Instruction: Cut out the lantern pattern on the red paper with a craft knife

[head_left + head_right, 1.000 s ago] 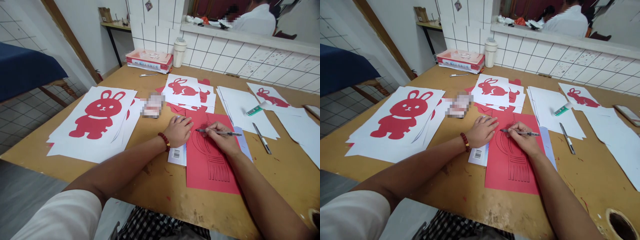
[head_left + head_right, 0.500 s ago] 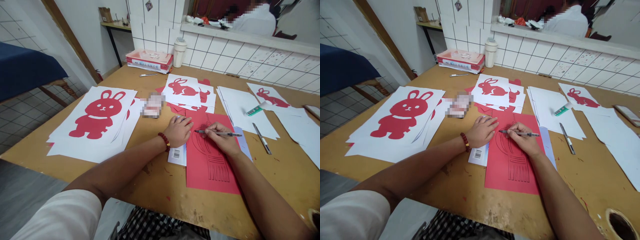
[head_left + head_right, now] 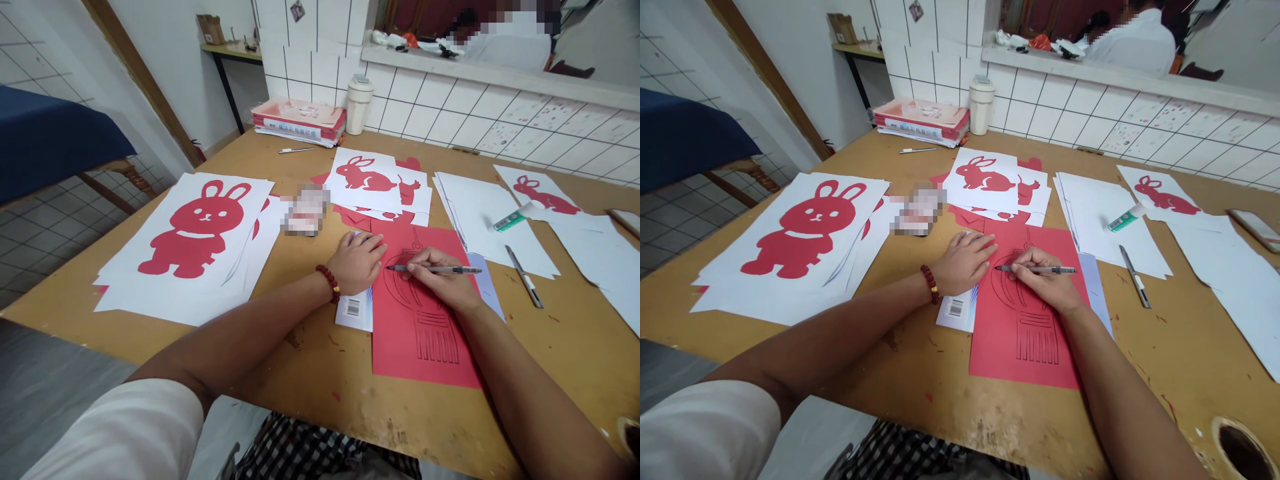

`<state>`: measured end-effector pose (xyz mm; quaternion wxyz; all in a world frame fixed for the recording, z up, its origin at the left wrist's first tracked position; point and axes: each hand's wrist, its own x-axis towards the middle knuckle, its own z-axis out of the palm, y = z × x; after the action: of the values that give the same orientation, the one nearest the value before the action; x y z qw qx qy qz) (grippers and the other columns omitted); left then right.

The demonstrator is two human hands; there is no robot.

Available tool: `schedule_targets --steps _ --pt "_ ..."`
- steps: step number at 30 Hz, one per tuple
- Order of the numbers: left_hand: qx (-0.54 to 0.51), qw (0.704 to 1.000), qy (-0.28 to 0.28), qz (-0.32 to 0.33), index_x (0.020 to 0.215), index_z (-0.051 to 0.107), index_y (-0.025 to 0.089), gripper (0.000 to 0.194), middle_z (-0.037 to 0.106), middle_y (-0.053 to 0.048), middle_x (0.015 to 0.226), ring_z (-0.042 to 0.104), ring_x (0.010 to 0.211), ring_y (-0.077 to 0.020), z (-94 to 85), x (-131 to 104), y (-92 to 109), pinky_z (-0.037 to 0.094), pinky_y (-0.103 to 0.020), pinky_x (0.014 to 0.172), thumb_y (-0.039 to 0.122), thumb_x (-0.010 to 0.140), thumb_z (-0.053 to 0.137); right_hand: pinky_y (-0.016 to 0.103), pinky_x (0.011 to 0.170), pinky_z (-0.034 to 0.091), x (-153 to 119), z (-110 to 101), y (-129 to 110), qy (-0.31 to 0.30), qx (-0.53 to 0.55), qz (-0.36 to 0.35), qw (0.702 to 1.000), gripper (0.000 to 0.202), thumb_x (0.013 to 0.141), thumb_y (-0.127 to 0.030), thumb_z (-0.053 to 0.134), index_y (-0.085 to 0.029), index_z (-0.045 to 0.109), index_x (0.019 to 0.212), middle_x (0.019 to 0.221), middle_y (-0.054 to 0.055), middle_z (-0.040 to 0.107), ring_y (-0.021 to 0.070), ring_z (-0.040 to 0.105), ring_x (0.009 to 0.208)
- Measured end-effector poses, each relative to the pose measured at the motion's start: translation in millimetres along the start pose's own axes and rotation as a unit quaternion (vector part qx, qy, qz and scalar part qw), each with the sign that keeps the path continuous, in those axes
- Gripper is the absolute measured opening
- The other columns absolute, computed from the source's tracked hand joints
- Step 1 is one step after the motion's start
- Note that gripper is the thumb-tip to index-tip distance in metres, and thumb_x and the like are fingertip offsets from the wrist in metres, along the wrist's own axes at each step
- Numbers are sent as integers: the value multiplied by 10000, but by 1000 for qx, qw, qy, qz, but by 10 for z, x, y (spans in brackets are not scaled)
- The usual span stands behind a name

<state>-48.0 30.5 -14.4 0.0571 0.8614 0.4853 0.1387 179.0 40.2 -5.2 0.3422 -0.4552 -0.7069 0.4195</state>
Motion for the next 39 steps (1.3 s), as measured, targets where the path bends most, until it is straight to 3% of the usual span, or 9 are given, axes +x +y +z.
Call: schedule_targets --steps 22,27,32,39 --pt "-1 1000 2 2 1418 544 179 463 442 -83 1571 380 1415 -296 -5 -2 7 242 -558 1197 290 1005 367 340 711 515 -8 -57 -9 -50 0 3 999 256 844 -462 736 -225 662 782 753 43 731 201 668 735" --pt "2 1000 6 -1 1418 543 199 458 452 -75 1565 382 1413 -291 2 -6 2 244 -551 1194 295 1006 367 339 716 531 -64 -99 -21 -5 80 5 997 256 830 -468 746 -234 643 810 708 18 697 190 661 700" --pt "5 1000 12 5 1397 557 200 446 465 -72 1555 401 1397 -277 0 -10 0 260 -533 1187 287 1002 368 295 685 500 -268 -72 -3 7 16 1 1000 182 819 -377 764 -236 680 896 852 28 694 173 627 754" --pt "3 1000 5 -2 1410 548 186 452 448 -74 1568 380 1416 -287 -5 -3 10 238 -550 1199 281 1006 370 295 642 476 -353 -31 34 -1 -45 -2 999 145 879 -358 691 -224 679 821 757 26 666 166 585 688"
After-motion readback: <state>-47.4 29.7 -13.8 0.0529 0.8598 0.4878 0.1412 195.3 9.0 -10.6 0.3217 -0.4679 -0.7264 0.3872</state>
